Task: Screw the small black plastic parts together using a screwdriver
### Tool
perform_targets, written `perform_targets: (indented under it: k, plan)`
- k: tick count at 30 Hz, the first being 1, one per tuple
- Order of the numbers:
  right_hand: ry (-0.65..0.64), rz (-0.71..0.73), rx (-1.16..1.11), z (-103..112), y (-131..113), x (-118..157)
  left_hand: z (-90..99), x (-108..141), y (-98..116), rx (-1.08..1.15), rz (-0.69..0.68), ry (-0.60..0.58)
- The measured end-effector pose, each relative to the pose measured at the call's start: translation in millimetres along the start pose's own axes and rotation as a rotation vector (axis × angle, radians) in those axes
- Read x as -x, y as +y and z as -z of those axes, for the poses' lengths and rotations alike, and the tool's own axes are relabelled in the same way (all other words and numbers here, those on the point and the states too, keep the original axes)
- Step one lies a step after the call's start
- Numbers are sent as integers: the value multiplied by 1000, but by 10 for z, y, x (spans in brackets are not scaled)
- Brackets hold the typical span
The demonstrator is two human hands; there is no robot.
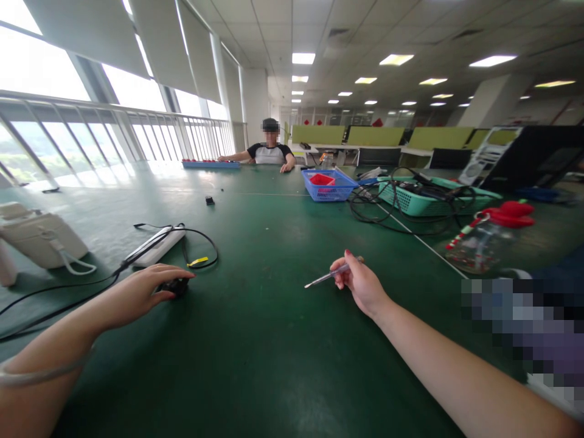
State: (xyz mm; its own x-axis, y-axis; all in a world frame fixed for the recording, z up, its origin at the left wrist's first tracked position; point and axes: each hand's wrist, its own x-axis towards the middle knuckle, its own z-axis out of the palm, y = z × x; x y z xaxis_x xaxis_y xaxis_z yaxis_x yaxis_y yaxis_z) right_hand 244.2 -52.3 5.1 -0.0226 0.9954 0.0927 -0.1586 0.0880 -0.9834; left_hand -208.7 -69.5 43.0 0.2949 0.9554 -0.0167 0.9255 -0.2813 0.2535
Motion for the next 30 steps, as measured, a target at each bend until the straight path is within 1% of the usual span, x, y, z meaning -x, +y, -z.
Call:
perform_targets:
  k: [5, 9, 16, 19, 22, 24, 26, 27, 29, 30]
  plan:
    - [-2, 4, 5, -1, -6, 3, 17, 5, 4, 22, 17, 1]
    - [6, 6, 21, -11, -17, 10, 26, -1, 8, 26, 61, 7]
    - [7, 1, 19, -19, -33, 23, 2, 5, 17, 33, 40, -30]
    - [4, -2, 11, -12, -19, 16, -5, 11, -40, 11, 9, -18]
    - [-1, 1, 0, -2, 0, 3, 13, 3, -132, -42, 51, -22]
    - [-1, 13, -10, 5, 8, -4, 31, -10, -153, -72, 73, -17]
    - [-4, 34, -9, 9, 8, -3, 36, -27, -84, -87, 55, 42]
    - [-7, 52, 3, 8, 6, 2, 29, -39, -4, -87, 37, 93]
    - [-34, 101, 76, -2, -3, 24, -10, -69, 251, -78, -8, 199]
    - [-57, 130, 137, -14, -9, 42, -41, -90, 419, -62, -35, 218]
